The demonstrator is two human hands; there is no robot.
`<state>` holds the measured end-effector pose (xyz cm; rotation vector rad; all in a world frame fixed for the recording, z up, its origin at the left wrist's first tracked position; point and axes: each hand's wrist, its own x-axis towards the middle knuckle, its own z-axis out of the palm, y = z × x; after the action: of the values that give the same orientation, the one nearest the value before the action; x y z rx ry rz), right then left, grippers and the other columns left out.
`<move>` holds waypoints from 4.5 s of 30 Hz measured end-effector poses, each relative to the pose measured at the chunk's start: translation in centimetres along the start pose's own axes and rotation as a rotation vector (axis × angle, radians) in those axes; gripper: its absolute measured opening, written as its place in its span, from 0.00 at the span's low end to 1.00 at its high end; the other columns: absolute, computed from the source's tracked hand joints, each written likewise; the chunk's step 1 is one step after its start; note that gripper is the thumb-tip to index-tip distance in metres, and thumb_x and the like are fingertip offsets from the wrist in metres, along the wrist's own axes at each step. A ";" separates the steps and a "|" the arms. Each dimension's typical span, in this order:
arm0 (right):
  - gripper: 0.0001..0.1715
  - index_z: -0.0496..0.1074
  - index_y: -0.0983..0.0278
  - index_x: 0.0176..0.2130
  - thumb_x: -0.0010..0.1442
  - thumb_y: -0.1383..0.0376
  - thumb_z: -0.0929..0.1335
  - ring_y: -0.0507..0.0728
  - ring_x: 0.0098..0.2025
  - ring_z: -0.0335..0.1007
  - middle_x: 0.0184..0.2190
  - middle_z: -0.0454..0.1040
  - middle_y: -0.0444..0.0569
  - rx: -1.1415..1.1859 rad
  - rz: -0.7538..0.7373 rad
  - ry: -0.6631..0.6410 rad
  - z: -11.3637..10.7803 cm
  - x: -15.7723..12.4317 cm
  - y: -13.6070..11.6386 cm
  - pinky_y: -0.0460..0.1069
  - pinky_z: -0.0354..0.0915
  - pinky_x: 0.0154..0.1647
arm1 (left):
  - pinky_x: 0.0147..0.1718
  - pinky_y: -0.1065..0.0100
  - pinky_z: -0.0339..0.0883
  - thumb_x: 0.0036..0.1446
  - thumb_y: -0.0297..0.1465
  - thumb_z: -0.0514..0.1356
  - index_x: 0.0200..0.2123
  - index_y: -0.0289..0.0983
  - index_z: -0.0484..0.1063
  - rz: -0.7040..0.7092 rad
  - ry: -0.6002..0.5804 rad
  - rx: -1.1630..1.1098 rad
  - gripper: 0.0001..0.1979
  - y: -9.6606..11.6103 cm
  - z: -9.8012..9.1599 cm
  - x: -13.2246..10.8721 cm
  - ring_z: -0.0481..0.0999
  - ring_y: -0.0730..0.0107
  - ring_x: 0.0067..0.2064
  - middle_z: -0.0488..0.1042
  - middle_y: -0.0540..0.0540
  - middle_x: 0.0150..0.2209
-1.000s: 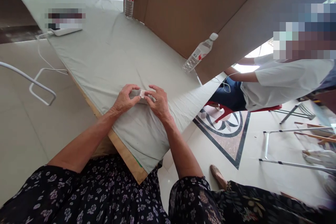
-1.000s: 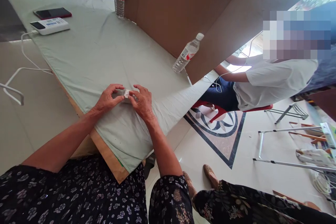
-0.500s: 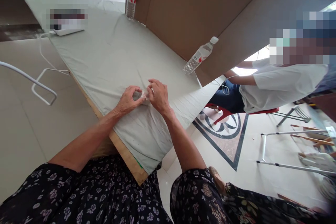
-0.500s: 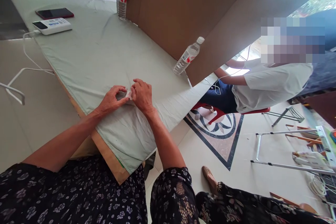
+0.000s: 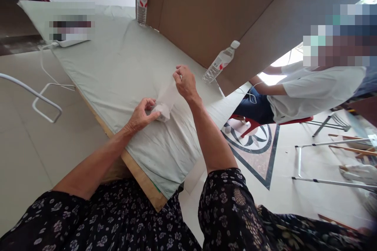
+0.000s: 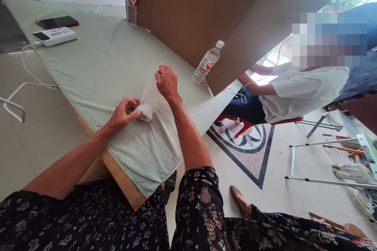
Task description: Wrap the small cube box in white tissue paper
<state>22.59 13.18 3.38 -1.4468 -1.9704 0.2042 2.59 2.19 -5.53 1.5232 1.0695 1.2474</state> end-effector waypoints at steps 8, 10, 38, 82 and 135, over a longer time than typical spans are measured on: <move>0.14 0.73 0.62 0.40 0.71 0.59 0.61 0.56 0.44 0.73 0.40 0.77 0.48 0.178 0.187 0.123 0.6 0.8 2.6 0.53 0.67 0.53 | 0.57 0.53 0.71 0.51 0.42 0.65 0.50 0.40 0.72 0.008 -0.075 0.104 0.24 0.1 -0.1 0.1 0.77 0.56 0.55 0.77 0.40 0.54; 0.17 0.74 0.62 0.43 0.72 0.58 0.60 0.55 0.40 0.72 0.38 0.77 0.48 0.234 0.258 0.194 0.1 -1.9 2.3 0.51 0.68 0.48 | 0.57 0.54 0.72 0.52 0.42 0.64 0.48 0.40 0.74 0.022 -0.081 0.153 0.21 0.2 -0.2 0.1 0.77 0.56 0.55 0.77 0.40 0.53; 0.16 0.82 0.64 0.41 0.59 0.65 0.66 0.57 0.36 0.75 0.37 0.82 0.51 0.121 0.401 -0.100 -0.4 -11.9 1.8 0.53 0.69 0.45 | 0.58 0.35 0.64 0.50 0.31 0.61 0.27 0.42 0.67 -0.119 0.400 0.614 0.03 -0.6 -3.1 1.5 0.74 0.43 0.51 0.76 0.40 0.38; 0.19 0.78 0.62 0.54 0.63 0.63 0.71 0.62 0.56 0.76 0.53 0.81 0.54 0.190 0.062 -0.196 -1.1 -13.9 -1.6 0.58 0.69 0.61 | 0.59 0.47 0.66 0.59 0.41 0.62 0.55 0.37 0.76 0.216 -0.303 1.054 0.23 5.7 -3.1 -0.1 0.74 0.43 0.60 0.79 0.35 0.53; 0.36 0.66 0.64 0.63 0.57 0.60 0.70 0.73 0.66 0.63 0.65 0.69 0.66 -0.206 0.427 0.268 -1.7 -17.4 5.0 0.72 0.58 0.65 | 0.74 0.42 0.43 0.55 0.50 0.63 0.70 0.39 0.60 0.069 -0.343 0.988 0.43 0.8 -3.0 -1.1 0.56 0.43 0.75 0.61 0.35 0.73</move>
<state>30.24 -0.93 -5.13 -1.9123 -1.4867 -0.0096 -0.44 1.18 -4.63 2.3990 1.4927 0.4194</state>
